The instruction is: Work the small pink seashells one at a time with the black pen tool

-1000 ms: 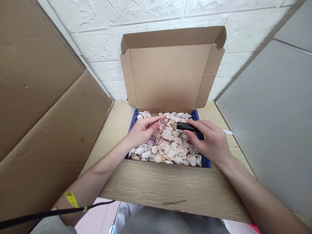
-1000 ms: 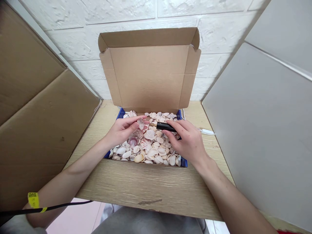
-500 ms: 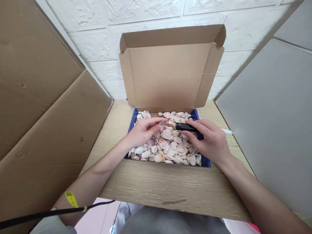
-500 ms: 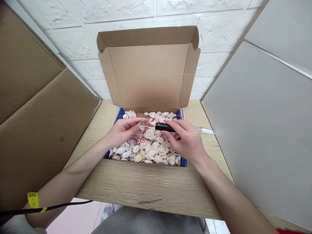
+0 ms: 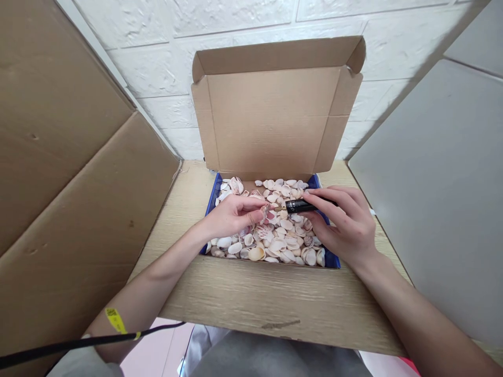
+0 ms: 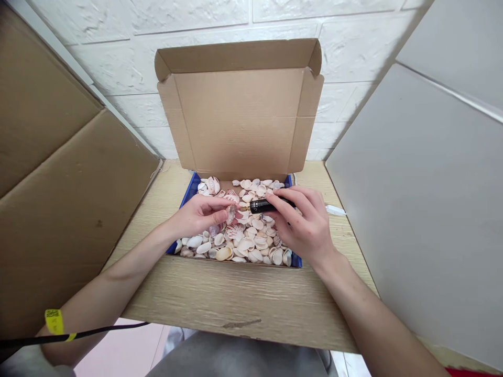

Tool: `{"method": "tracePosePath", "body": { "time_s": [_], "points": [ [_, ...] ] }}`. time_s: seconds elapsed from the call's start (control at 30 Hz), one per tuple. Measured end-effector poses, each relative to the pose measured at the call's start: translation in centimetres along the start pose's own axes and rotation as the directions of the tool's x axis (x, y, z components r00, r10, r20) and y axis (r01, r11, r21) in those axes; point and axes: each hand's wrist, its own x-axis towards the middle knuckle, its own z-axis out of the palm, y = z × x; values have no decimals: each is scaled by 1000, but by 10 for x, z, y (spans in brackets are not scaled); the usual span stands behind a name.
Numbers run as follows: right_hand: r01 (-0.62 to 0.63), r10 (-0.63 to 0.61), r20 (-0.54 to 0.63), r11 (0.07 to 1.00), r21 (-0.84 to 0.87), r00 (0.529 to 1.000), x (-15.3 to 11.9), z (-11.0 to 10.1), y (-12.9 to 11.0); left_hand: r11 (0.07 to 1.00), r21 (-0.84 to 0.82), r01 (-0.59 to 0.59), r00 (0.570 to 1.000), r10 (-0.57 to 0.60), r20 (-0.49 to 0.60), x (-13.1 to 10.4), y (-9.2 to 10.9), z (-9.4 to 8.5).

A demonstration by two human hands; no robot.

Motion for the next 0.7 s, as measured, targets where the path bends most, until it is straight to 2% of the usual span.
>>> {"method": "tracePosePath", "body": {
  "time_s": [0.1,0.23,0.47,0.6,0.7],
  "points": [
    [-14,14,24,1000,6,1000,0,0,0,1000,4,8,1000,-8,22,0,0,0],
    [-95,93,105,995,21,990,-3,2,2,1000,-12,-23,1000,23,-4,0,1,0],
    [-221,191,282,972,78,940,-10,2,2,996,-29,-79,994,76,-84,0,0,-2],
    [-199,163,292,975,98,942,-8,1,2,995,-35,-96,990,92,-110,1,0,-1],
    [-124,97,232,987,104,968,-5,0,4,997,-43,-60,991,55,-120,1,1,0]
  ]
}}
